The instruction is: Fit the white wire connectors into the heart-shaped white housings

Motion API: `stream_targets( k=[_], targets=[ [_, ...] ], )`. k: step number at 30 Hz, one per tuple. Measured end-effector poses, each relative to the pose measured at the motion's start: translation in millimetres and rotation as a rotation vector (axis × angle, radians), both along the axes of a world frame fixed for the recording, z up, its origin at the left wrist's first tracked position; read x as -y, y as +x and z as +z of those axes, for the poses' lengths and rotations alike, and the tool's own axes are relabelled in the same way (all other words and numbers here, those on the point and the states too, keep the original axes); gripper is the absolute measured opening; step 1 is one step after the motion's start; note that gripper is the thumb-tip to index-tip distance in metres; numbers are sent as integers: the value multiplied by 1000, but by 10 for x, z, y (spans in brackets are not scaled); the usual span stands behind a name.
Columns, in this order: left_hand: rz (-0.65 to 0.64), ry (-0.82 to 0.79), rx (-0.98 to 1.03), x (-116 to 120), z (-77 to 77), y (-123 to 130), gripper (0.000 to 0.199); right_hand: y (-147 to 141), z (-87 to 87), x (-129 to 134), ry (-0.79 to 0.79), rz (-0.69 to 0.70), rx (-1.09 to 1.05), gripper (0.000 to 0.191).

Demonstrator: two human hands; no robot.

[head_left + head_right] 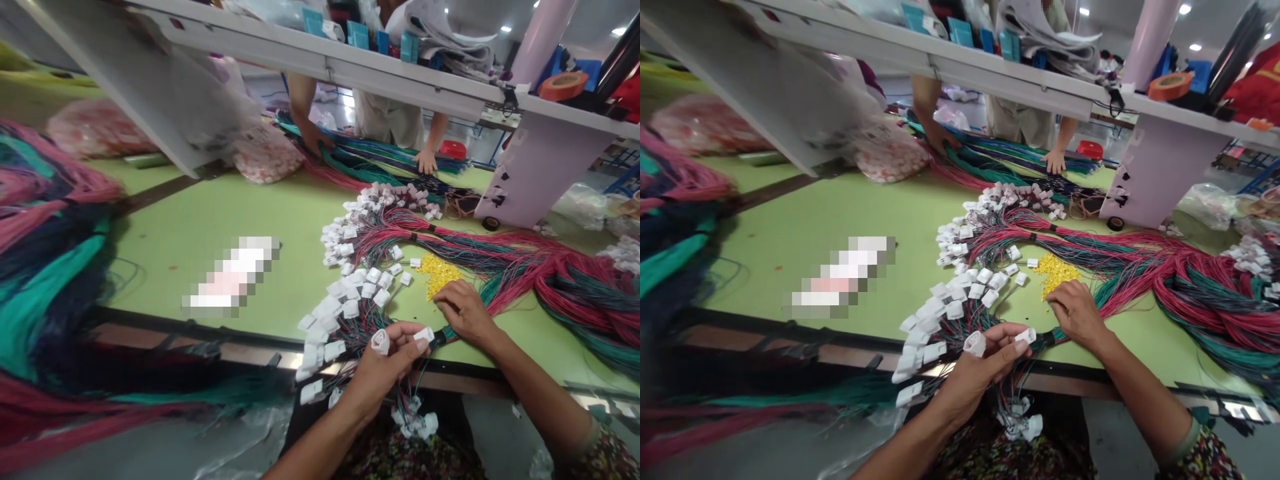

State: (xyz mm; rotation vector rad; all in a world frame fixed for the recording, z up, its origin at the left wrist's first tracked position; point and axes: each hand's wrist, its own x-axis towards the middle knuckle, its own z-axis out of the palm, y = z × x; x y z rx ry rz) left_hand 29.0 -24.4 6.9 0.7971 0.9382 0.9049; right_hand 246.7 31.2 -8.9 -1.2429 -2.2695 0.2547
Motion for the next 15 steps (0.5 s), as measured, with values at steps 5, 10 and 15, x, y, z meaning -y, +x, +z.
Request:
stream_targets(
  k=[5, 10, 15],
  targets=[
    [-1, 2, 6, 11, -2, 1, 49, -17, -14, 50, -31, -91, 51, 6],
    [14, 25, 0, 20, -12, 0, 46, -60, -24, 47, -105, -90, 45, 5],
    [22, 145, -61, 48, 22, -22, 39, -78, -7, 29, -100, -53, 9, 6]
  ],
)
